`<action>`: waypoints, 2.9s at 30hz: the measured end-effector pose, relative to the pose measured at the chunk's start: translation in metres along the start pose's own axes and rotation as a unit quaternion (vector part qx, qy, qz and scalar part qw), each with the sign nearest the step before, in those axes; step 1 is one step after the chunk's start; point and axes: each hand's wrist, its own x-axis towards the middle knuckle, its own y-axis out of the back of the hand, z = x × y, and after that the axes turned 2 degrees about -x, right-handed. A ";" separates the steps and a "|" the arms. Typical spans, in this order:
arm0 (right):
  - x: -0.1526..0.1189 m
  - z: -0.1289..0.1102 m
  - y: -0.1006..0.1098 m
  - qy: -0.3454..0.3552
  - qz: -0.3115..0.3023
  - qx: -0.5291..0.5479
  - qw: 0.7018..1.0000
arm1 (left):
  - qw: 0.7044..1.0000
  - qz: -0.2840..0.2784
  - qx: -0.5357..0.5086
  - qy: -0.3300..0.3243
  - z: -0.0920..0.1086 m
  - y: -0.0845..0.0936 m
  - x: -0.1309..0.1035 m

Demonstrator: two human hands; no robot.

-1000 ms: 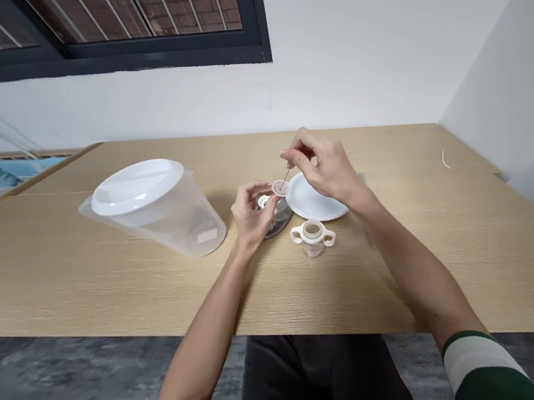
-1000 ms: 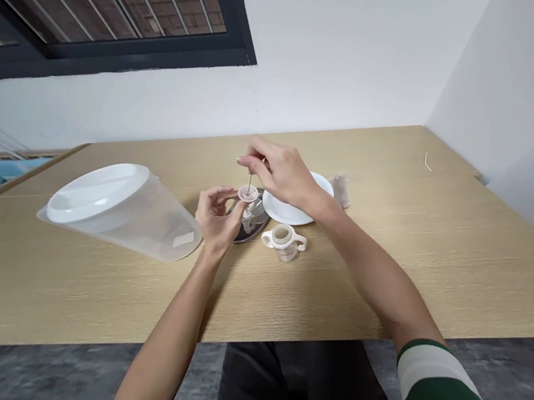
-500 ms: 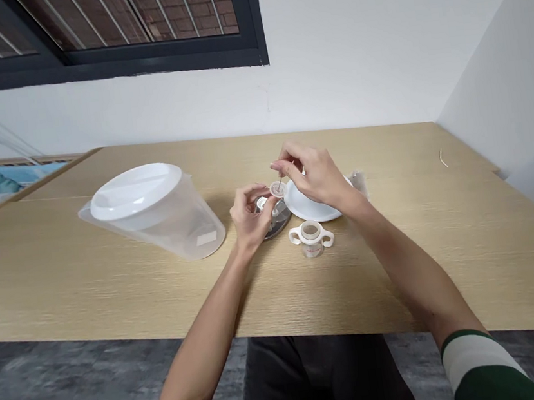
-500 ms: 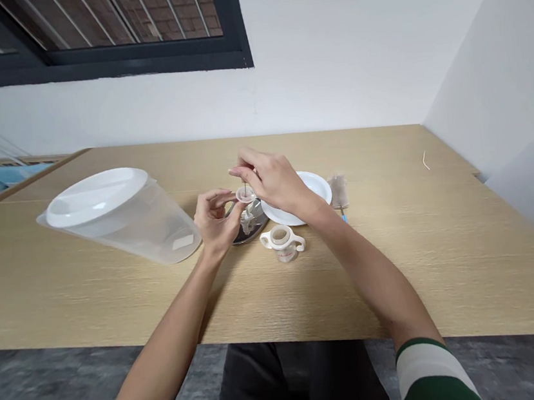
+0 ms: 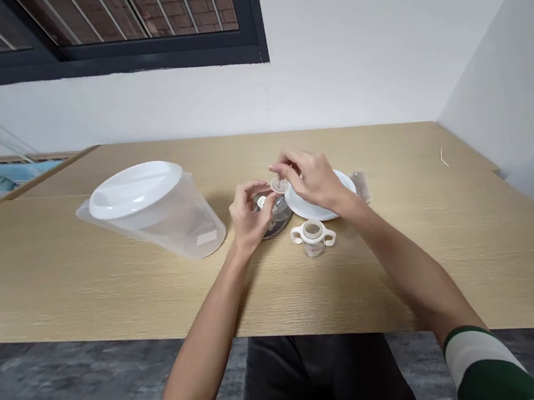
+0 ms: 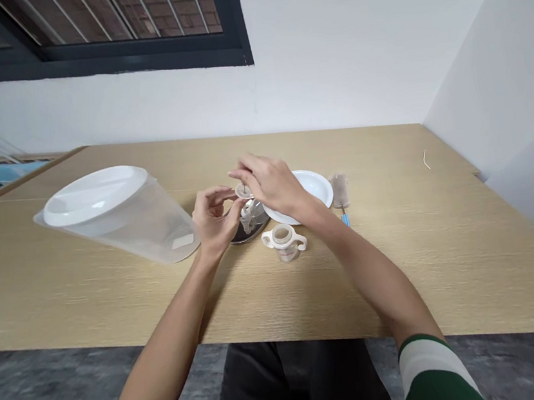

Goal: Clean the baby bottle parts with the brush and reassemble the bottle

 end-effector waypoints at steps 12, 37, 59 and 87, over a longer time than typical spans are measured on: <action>0.004 -0.006 0.038 0.016 0.158 0.034 0.987 | 1.000 -0.010 0.016 -0.006 0.000 0.008 0.008; 0.009 0.015 0.056 0.022 0.289 0.018 0.957 | 0.987 -0.032 0.052 0.152 -0.029 0.021 0.016; 0.010 0.007 0.057 0.004 0.316 0.037 0.948 | 0.944 -0.044 0.096 0.312 -0.029 0.035 0.024; 0.005 0.004 0.057 -0.006 0.259 0.038 0.965 | 0.884 -0.244 0.252 0.309 -0.042 0.019 0.007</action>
